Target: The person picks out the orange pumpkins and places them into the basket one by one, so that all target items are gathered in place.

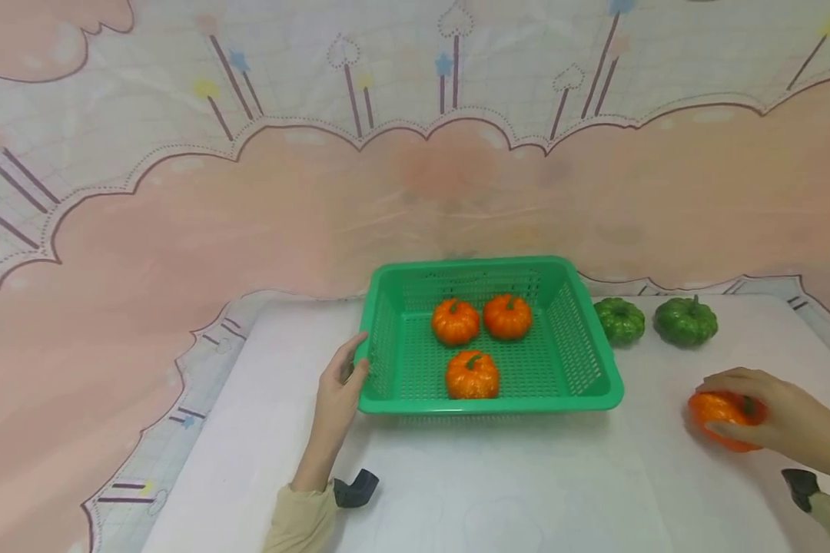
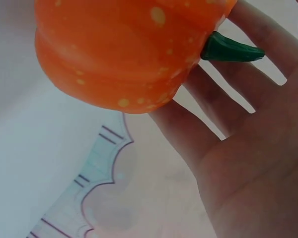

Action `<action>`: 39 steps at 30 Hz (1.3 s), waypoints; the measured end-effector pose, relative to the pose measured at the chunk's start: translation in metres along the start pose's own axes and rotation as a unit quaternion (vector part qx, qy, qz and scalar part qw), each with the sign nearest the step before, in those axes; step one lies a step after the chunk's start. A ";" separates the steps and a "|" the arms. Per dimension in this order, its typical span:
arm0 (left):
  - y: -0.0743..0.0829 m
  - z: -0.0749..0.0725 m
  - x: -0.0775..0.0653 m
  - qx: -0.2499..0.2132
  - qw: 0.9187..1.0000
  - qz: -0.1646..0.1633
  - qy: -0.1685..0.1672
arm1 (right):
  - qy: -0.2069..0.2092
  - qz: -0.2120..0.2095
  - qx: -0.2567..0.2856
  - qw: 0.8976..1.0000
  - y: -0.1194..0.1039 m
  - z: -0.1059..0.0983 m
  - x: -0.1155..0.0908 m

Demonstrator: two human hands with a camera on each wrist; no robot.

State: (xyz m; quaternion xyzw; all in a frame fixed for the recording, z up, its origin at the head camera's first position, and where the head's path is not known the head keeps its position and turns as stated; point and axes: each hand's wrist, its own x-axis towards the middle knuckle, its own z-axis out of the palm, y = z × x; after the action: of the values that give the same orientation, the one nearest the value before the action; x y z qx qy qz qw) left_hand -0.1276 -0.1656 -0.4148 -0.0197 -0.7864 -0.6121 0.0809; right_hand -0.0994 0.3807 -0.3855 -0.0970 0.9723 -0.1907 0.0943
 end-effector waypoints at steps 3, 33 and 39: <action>-0.001 0.000 -0.001 -0.002 1.000 0.002 0.002 | 0.006 -0.005 -0.001 1.000 -0.004 -0.003 0.000; 0.001 -0.003 -0.001 0.010 1.000 -0.011 0.000 | 0.148 -0.179 -0.037 0.972 -0.066 -0.014 0.018; 0.000 -0.002 0.000 0.018 1.000 -0.012 0.003 | 0.167 -0.191 -0.032 0.967 -0.076 -0.016 0.019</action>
State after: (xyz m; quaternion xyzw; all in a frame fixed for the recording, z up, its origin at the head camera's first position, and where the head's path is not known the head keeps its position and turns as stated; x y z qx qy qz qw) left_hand -0.1270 -0.1680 -0.4147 -0.0072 -0.7969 -0.5992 0.0766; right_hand -0.1096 0.3130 -0.3440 -0.2507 0.9432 -0.1875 -0.1110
